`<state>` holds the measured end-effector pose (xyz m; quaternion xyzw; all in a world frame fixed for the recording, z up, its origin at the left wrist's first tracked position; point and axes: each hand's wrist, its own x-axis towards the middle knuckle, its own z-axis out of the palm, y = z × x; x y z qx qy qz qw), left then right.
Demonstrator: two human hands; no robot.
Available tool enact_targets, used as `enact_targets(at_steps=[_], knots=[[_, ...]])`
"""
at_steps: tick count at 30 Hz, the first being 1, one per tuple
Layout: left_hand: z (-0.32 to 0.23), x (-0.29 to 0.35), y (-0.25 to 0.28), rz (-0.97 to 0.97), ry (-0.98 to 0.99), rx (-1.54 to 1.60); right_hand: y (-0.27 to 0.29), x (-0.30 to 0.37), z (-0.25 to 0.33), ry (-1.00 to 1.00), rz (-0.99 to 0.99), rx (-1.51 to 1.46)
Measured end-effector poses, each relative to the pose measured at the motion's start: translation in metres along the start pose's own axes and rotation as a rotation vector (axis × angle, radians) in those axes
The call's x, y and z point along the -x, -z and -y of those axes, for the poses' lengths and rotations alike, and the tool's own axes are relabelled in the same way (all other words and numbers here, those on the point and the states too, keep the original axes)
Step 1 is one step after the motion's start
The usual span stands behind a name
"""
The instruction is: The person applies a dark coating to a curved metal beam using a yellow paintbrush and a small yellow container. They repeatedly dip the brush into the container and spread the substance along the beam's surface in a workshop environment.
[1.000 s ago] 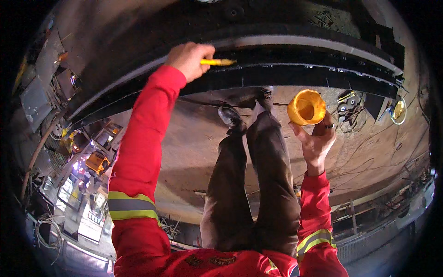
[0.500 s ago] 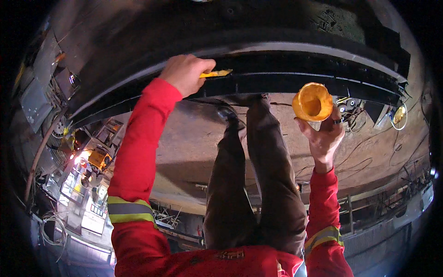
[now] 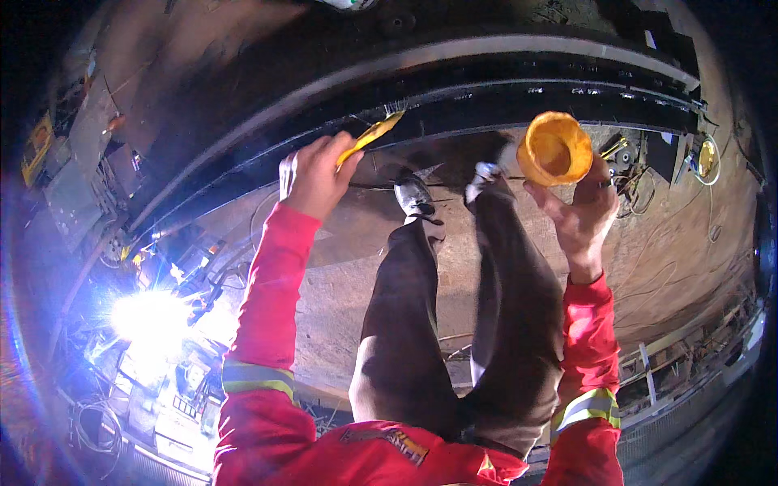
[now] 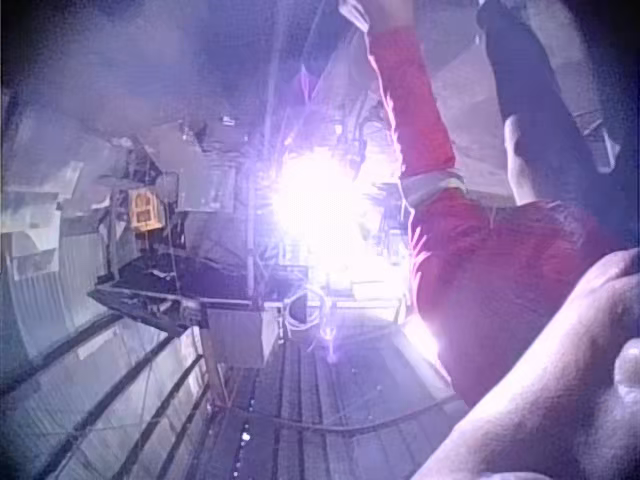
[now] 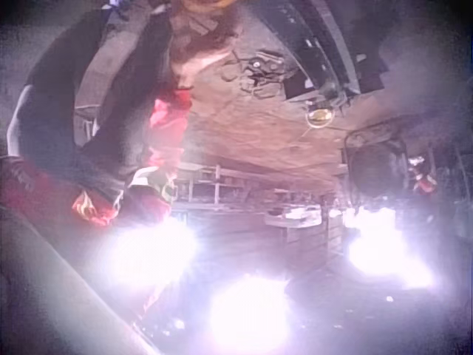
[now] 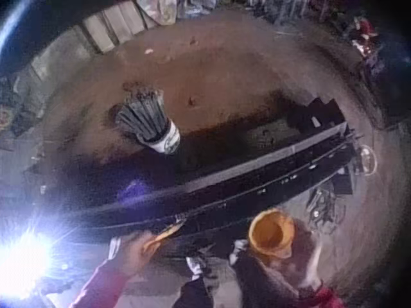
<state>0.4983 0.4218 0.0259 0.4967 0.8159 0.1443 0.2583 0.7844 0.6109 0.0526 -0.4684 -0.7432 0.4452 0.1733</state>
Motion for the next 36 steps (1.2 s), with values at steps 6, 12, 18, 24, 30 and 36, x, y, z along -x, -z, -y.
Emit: enact_targets(at_steps=[6,12,18,24,30,36], knots=[[0.025,-0.03,-0.032,-0.078,-0.04,-0.137,-0.014,-0.017,-0.026,0.101,0.049,-0.272],[0.003,0.008,-0.047,-0.267,-0.062,-0.266,-0.021,-0.048,-0.088,0.27,0.122,-0.408],[-0.013,0.048,-0.083,-0.43,0.101,-0.141,-0.012,-0.079,-0.129,0.44,0.218,-0.459],[0.005,0.064,-0.105,-0.509,0.108,-0.116,0.006,-0.09,-0.143,0.466,0.273,-0.266],[0.003,0.058,-0.135,-0.525,0.067,-0.399,-0.009,-0.059,-0.154,0.666,0.288,-0.471],[0.017,0.031,-0.104,-0.541,0.042,-0.598,-0.015,-0.026,-0.156,0.596,0.284,-0.562]])
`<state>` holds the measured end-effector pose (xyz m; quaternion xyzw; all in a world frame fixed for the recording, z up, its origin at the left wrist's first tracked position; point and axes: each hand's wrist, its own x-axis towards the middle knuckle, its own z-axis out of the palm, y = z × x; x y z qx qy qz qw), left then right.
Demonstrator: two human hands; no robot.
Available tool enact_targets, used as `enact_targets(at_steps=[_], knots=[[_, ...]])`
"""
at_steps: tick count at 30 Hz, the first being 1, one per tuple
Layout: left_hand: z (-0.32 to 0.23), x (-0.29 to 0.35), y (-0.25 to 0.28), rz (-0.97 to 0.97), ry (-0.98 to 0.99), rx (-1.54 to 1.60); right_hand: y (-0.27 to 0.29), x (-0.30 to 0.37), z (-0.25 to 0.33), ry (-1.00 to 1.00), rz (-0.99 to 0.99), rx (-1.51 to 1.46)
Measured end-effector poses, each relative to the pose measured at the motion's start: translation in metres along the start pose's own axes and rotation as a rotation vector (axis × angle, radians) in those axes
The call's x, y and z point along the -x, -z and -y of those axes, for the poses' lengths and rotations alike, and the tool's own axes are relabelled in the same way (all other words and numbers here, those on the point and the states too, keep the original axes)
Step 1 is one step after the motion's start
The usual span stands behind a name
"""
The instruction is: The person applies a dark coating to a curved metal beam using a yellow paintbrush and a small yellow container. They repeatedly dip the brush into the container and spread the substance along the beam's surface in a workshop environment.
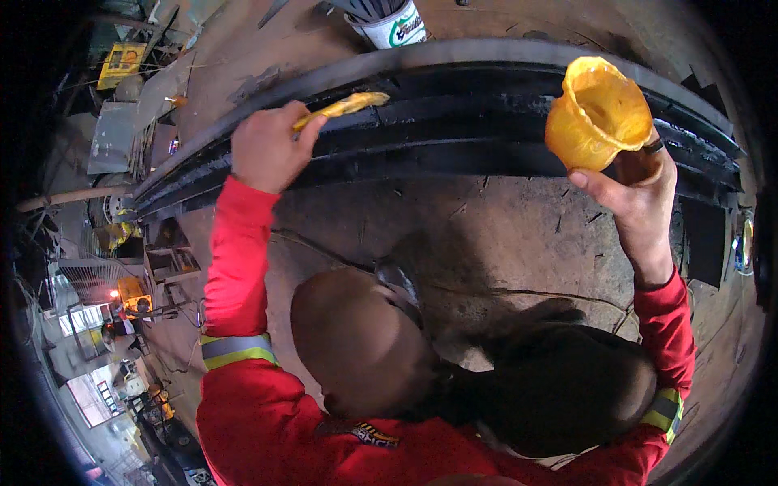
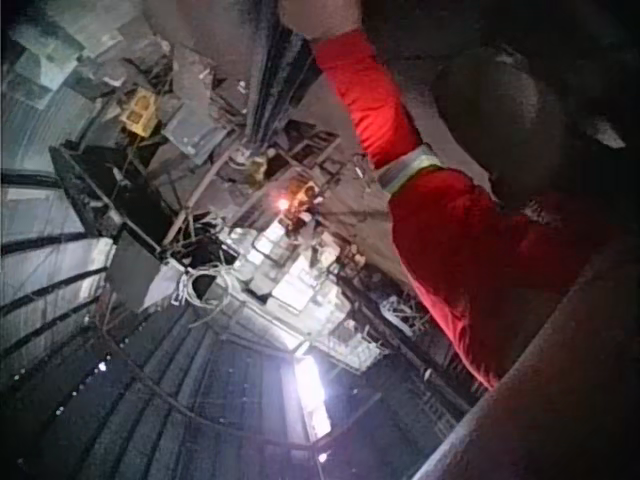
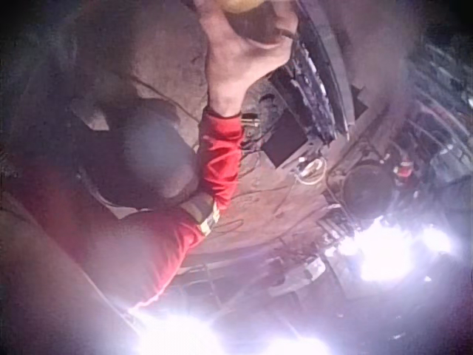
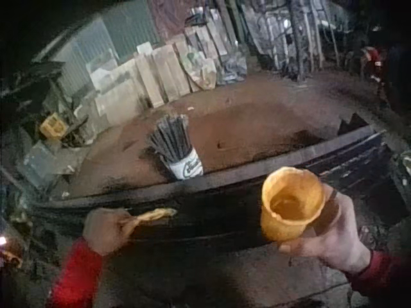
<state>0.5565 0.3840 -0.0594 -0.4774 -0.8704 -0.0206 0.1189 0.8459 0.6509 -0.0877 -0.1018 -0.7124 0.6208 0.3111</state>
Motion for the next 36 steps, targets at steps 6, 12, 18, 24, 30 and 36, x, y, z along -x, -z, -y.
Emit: enact_targets(at_steps=[6,12,18,24,30,36], knots=[[-0.001,0.027,0.031,-0.004,0.042,0.165,-0.001,0.011,0.004,-0.061,-0.048,0.026],[0.008,0.017,-0.015,-0.152,-0.114,0.107,-0.008,0.008,-0.006,-0.049,-0.038,0.01],[0.001,0.039,-0.019,-0.242,-0.044,0.259,-0.004,0.01,-0.011,-0.087,-0.092,0.042],[-0.013,0.008,-0.033,-0.254,-0.127,0.182,-0.006,0.003,-0.011,-0.121,-0.084,0.037],[-0.012,0.026,-0.015,-0.189,-0.082,0.271,0.0,0.007,-0.014,-0.117,-0.102,0.031],[-0.005,0.012,-0.021,-0.224,-0.051,0.196,-0.008,0.005,-0.018,-0.075,-0.081,-0.013]])
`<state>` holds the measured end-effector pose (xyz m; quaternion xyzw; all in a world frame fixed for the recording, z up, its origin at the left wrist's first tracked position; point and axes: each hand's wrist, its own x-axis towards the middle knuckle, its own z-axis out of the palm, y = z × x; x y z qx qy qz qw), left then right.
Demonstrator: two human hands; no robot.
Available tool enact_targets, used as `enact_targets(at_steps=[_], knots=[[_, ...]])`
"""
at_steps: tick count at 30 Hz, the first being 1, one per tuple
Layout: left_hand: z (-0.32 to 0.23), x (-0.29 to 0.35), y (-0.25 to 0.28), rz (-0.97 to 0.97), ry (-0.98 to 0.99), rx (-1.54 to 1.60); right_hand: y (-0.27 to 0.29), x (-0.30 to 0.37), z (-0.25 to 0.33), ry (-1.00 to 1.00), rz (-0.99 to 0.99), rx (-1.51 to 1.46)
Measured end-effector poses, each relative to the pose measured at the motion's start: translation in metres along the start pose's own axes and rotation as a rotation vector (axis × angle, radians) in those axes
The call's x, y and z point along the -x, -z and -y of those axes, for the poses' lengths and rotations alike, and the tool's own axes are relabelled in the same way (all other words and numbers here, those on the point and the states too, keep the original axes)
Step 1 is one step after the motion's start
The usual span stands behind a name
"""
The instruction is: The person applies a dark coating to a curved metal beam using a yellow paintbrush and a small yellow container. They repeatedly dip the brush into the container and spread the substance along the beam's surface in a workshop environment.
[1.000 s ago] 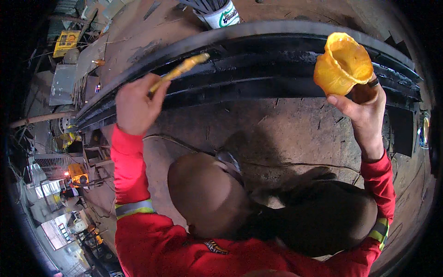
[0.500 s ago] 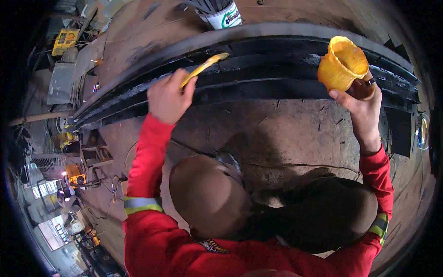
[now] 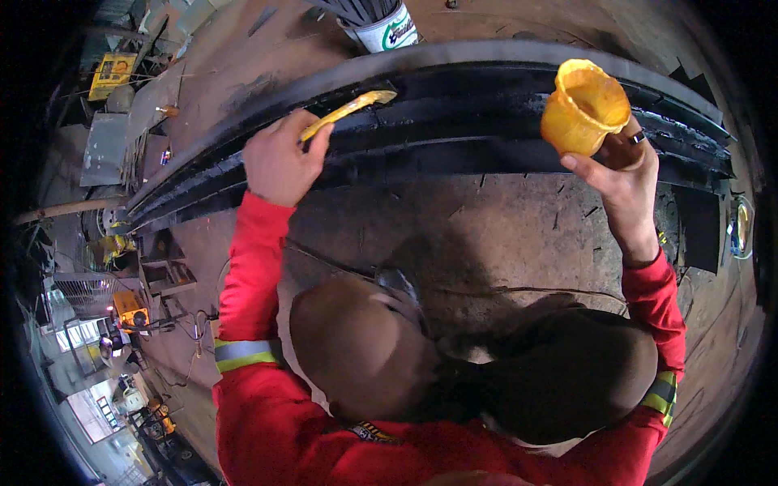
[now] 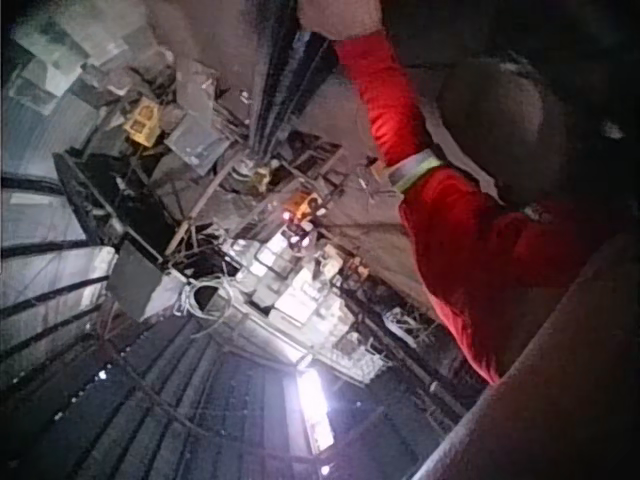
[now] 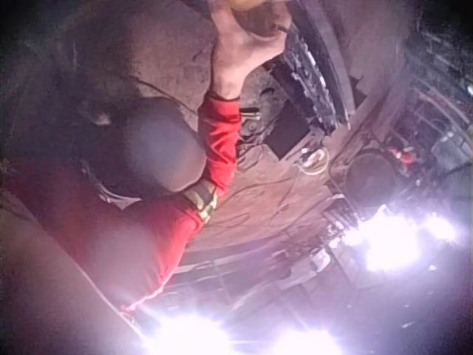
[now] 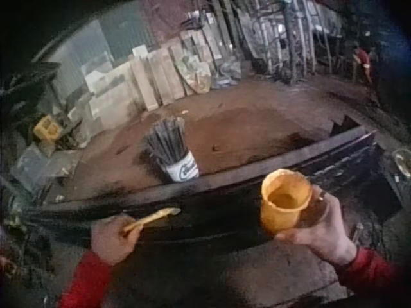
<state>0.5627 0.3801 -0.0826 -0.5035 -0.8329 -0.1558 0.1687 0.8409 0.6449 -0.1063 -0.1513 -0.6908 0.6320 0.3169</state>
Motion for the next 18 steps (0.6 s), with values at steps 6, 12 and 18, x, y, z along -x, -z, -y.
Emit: enact_targets(at_steps=[6,12,18], knots=[[0.014,0.015,0.011,-0.038,-0.047,0.304,0.002,0.0,-0.001,-0.005,-0.001,0.013],[0.038,-0.018,0.006,0.137,-0.182,0.107,-0.004,-0.002,-0.011,0.066,0.029,0.074],[0.013,-0.015,0.067,-0.102,-0.194,0.237,-0.005,-0.002,-0.022,0.109,0.006,0.255]])
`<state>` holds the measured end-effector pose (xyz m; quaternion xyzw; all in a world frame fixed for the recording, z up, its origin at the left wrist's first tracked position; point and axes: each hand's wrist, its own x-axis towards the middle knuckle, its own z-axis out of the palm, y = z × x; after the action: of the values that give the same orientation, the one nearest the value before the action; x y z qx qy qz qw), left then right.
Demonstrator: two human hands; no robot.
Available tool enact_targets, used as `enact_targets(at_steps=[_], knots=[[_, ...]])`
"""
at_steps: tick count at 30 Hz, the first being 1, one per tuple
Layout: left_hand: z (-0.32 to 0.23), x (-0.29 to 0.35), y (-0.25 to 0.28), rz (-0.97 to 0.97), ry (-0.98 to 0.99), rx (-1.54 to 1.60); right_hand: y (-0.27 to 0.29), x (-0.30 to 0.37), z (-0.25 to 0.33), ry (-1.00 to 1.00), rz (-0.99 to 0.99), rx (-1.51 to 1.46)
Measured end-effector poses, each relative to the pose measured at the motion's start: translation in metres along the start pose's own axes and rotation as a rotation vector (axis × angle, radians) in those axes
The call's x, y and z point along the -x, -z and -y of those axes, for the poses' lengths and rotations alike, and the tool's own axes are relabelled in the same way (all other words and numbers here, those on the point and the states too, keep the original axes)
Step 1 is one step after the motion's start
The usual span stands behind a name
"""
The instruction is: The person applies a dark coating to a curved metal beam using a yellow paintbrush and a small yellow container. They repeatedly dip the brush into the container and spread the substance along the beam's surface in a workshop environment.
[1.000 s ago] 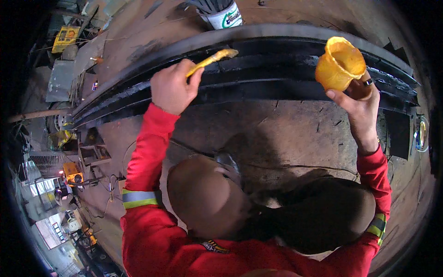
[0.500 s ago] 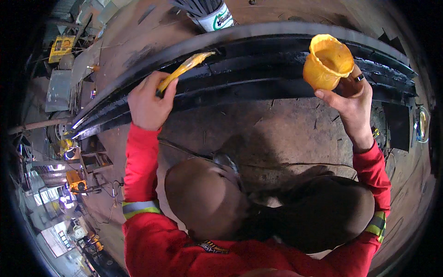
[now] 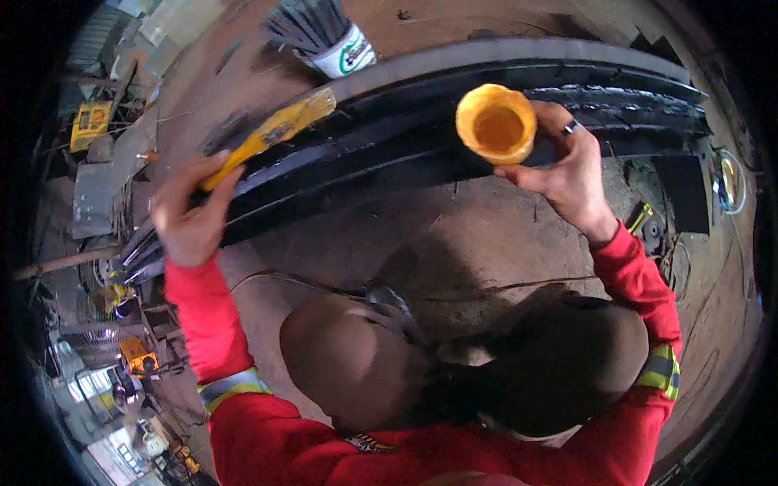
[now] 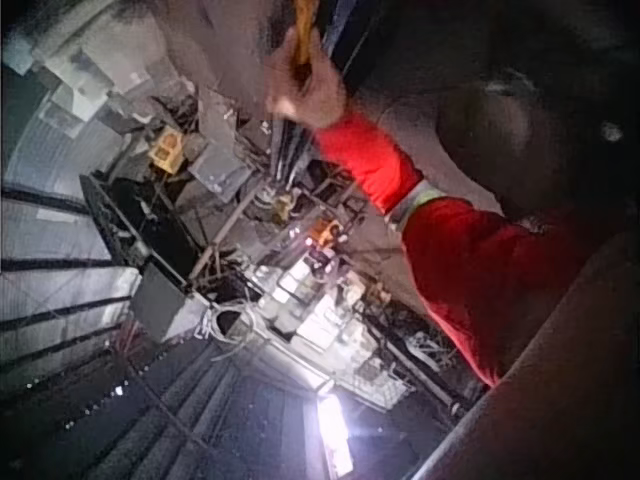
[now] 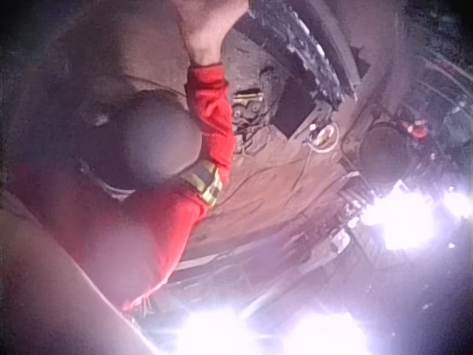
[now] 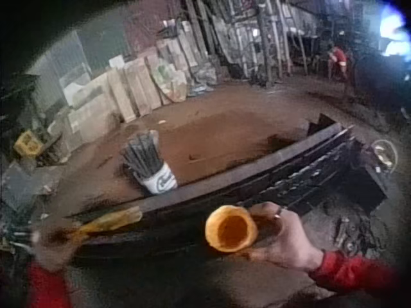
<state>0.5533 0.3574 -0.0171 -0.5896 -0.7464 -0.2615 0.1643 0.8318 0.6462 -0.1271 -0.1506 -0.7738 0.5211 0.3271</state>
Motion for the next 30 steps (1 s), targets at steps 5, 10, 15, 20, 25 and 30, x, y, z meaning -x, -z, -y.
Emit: enact_targets(at_steps=[5,10,15,20,25,30], knots=[[-0.07,-0.075,0.022,0.29,-0.369,0.136,0.006,-0.002,0.003,0.06,0.029,0.187],[-0.12,-0.115,-0.033,0.372,-0.722,-0.17,0.005,-0.003,0.011,0.202,0.072,0.29],[-0.115,-0.111,-0.063,0.431,-0.662,0.071,0.008,0.001,0.011,0.136,0.069,0.283],[-0.084,-0.096,-0.066,0.381,-0.309,0.402,0.011,0.005,0.003,0.083,0.012,0.277],[-0.098,-0.083,-0.087,0.494,-0.188,0.372,0.008,0.008,0.001,0.151,0.037,0.243],[-0.066,-0.059,-0.088,0.478,0.214,0.626,0.009,0.007,0.008,0.044,0.003,0.261]])
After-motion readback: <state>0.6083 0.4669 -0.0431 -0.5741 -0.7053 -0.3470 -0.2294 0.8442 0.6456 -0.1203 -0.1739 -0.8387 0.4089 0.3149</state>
